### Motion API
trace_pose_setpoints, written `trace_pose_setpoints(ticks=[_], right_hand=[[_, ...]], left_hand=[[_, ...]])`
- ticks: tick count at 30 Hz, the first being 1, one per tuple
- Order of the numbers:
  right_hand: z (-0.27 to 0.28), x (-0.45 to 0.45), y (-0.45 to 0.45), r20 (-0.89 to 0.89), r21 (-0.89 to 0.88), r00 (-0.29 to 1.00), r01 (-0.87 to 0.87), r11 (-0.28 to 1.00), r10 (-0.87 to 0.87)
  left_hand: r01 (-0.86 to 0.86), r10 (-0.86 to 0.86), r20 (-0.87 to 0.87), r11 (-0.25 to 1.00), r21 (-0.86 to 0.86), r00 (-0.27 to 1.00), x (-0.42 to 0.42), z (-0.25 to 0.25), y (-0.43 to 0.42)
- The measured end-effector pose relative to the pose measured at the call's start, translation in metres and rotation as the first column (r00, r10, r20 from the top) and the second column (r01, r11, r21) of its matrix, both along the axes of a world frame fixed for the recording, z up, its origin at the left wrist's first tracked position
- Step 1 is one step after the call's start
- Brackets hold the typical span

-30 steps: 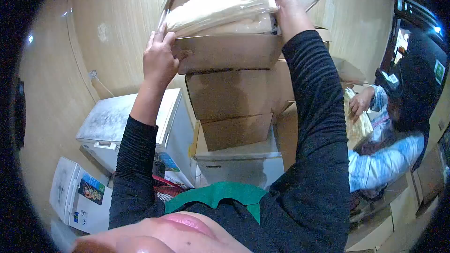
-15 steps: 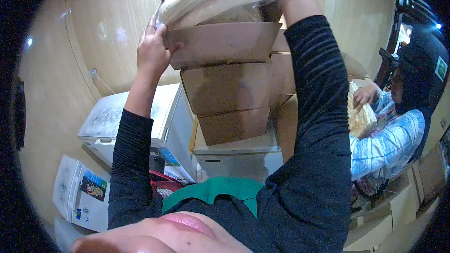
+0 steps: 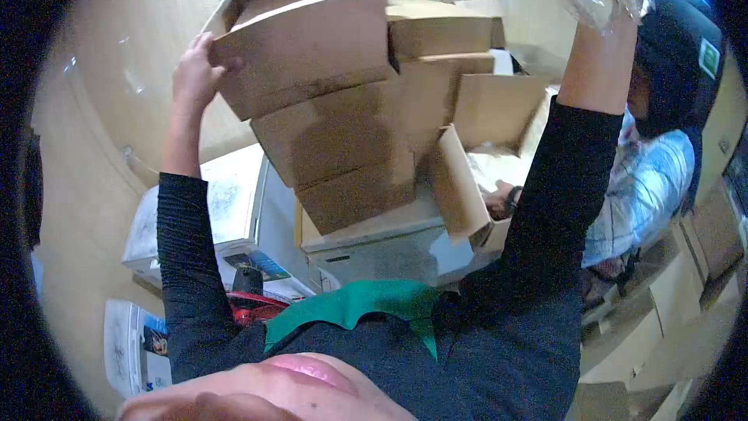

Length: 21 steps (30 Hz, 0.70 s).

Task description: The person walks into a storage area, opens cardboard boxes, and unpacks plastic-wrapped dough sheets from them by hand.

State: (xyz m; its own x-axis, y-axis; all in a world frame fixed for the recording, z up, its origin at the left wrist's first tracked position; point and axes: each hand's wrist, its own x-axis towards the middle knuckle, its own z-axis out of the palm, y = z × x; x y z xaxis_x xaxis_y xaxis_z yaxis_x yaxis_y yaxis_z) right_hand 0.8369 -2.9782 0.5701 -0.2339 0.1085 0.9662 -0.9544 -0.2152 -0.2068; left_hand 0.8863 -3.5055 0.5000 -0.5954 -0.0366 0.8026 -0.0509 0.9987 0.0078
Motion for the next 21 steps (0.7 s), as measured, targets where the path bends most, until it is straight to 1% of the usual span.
trace_pose_setpoints(ticks=[4,6,7,8,9,10,11,12,13,14,15,16,17,19,20,21], right_hand=[[-0.041,0.003,0.060,0.082,-0.068,0.989,0.130,0.989,-0.124],[-0.062,0.001,0.080,0.121,-0.070,0.988,0.105,0.992,-0.097],[-0.070,0.000,0.085,0.134,-0.062,0.990,0.053,0.997,-0.044],[-0.081,-0.003,0.091,0.144,-0.051,0.988,-0.058,0.997,0.064],[-0.086,0.000,0.091,0.137,-0.032,0.967,-0.211,0.977,0.213],[-0.091,0.003,0.090,0.142,-0.015,0.924,-0.357,0.934,0.355],[-0.092,0.006,0.090,0.260,-0.015,0.841,-0.489,0.872,0.476],[-0.091,0.008,0.090,0.371,-0.034,0.728,-0.610,0.792,0.577],[-0.093,-0.002,0.097,0.370,-0.033,0.731,-0.607,0.794,0.574],[-0.099,-0.017,0.105,0.349,-0.129,0.754,-0.549,0.826,0.556],[-0.099,-0.022,0.101,0.334,-0.227,0.776,-0.484,0.845,0.535],[-0.104,-0.026,0.096,0.333,-0.308,0.730,-0.515,0.800,0.598],[-0.105,-0.034,0.090,0.337,-0.308,0.730,-0.511,0.802,0.595],[-0.109,-0.053,0.078,0.253,-0.413,0.759,-0.476,0.777,0.600],[-0.105,-0.064,0.069,0.260,-0.512,0.858,-0.267,0.817,0.443],[-0.100,-0.077,0.056,0.333,-0.565,0.913,-0.007,0.825,0.235]], left_hand=[[0.064,-0.063,0.006,0.998,-0.011,0.998,-0.036,0.010,-0.013],[0.074,-0.074,0.069,0.997,0.011,0.995,-0.053,0.014,-0.014],[0.082,-0.083,0.074,0.997,0.009,0.994,-0.060,0.016,-0.017],[0.135,-0.139,0.097,0.990,0.044,0.986,-0.069,0.017,-0.017],[0.187,-0.196,0.116,0.979,0.081,0.974,-0.076,0.018,-0.016],[0.188,-0.194,0.101,0.980,0.060,0.976,-0.083,0.021,-0.013],[0.195,-0.201,0.100,0.979,0.060,0.975,-0.091,0.022,-0.014],[0.267,-0.294,0.159,0.948,0.173,0.942,-0.097,0.025,-0.016],[0.323,-0.388,0.206,0.901,0.289,0.898,-0.104,0.028,-0.017],[0.325,-0.390,0.205,0.901,0.289,0.898,-0.110,0.028,-0.019],[0.324,-0.369,0.172,0.914,0.244,0.913,-0.112,0.026,-0.018],[0.321,-0.350,0.137,0.926,0.199,0.927,-0.114,0.024,-0.017],[0.323,-0.353,0.139,0.924,0.203,0.925,-0.118,0.023,-0.015],[0.381,-0.452,0.184,0.867,0.322,0.873,-0.123,0.025,-0.011],[0.382,-0.453,0.183,0.866,0.323,0.873,-0.129,0.025,-0.009],[0.348,-0.407,0.182,0.893,0.285,0.895,-0.133,0.025,-0.009]])
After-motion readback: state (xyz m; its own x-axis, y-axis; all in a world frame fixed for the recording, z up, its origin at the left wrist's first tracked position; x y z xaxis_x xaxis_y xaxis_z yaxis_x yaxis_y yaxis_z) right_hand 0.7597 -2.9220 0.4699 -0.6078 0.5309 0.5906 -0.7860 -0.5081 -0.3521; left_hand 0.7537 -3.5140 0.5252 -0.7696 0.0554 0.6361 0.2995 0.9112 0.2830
